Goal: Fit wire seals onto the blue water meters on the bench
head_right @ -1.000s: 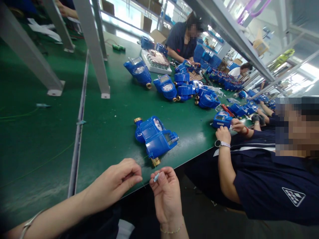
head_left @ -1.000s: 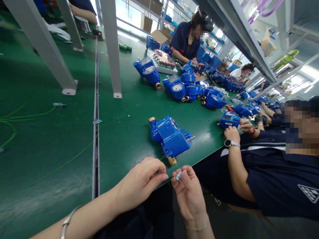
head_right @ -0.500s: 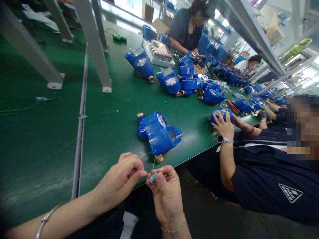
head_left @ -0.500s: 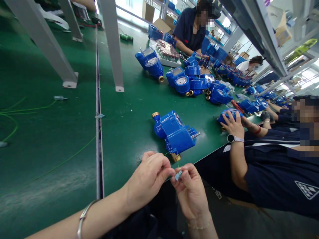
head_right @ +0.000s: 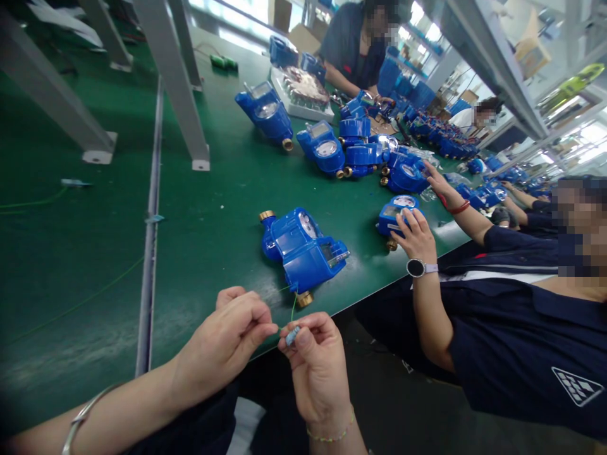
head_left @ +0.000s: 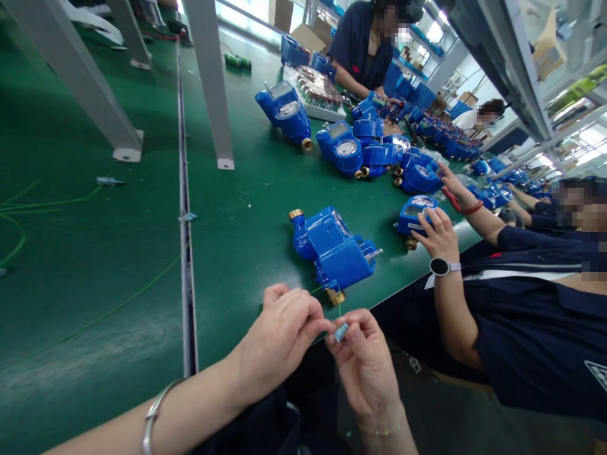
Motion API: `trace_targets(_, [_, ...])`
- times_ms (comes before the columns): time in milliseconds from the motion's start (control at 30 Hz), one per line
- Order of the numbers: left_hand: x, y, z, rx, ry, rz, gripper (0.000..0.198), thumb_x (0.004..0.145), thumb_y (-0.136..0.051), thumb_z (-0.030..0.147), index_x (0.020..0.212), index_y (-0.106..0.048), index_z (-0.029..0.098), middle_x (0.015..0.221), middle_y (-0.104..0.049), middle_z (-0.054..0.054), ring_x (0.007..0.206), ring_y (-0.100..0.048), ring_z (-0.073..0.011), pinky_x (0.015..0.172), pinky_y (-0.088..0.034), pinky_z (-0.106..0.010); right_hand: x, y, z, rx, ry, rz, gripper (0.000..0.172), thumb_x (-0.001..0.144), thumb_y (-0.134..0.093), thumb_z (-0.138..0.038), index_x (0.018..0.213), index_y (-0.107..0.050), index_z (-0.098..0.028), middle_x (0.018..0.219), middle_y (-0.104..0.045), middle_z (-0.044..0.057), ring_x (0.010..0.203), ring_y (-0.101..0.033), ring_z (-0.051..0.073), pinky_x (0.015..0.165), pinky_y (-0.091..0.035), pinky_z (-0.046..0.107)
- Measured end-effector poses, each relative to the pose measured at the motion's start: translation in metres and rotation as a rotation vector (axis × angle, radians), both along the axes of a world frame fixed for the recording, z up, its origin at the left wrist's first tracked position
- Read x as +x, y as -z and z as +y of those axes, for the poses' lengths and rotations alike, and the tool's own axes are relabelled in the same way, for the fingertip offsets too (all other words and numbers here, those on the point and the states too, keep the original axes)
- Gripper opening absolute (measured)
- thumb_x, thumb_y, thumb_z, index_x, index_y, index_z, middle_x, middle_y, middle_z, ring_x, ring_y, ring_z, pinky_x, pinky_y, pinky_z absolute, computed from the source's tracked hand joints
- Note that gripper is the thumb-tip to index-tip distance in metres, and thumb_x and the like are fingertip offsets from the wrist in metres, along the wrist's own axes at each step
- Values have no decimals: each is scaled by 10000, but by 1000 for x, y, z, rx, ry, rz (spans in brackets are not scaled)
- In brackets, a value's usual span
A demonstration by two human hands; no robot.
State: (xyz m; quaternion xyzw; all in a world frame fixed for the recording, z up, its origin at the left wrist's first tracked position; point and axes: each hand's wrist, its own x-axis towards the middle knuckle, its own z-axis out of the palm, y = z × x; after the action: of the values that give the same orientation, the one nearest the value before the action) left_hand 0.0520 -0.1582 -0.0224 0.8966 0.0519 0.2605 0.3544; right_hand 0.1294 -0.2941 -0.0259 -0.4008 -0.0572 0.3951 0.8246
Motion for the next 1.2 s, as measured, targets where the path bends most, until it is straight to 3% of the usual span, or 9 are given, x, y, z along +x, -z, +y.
trace_targets(333, [-1,3,1,50,43,65,267,953,-362,350,790,-494,185,734,-582,14,672,-486,-144,791,-246,-353,-3,-3,2,-84,55,-73,141,674,-770,-216,722,-639,-199,709,-646,-24,639,-570,76,648,-459,209])
trace_targets(1200, [-4,1,-1,190,-28,-30,277,951,-400,332,743,-494,175,668,-564,21,614,-468,-138,765,-228,-369,-3,-2,2,-92,70,-89,110,693,-754,-204,726,-649,-194,727,-641,-21,652,-576,74,637,-462,197])
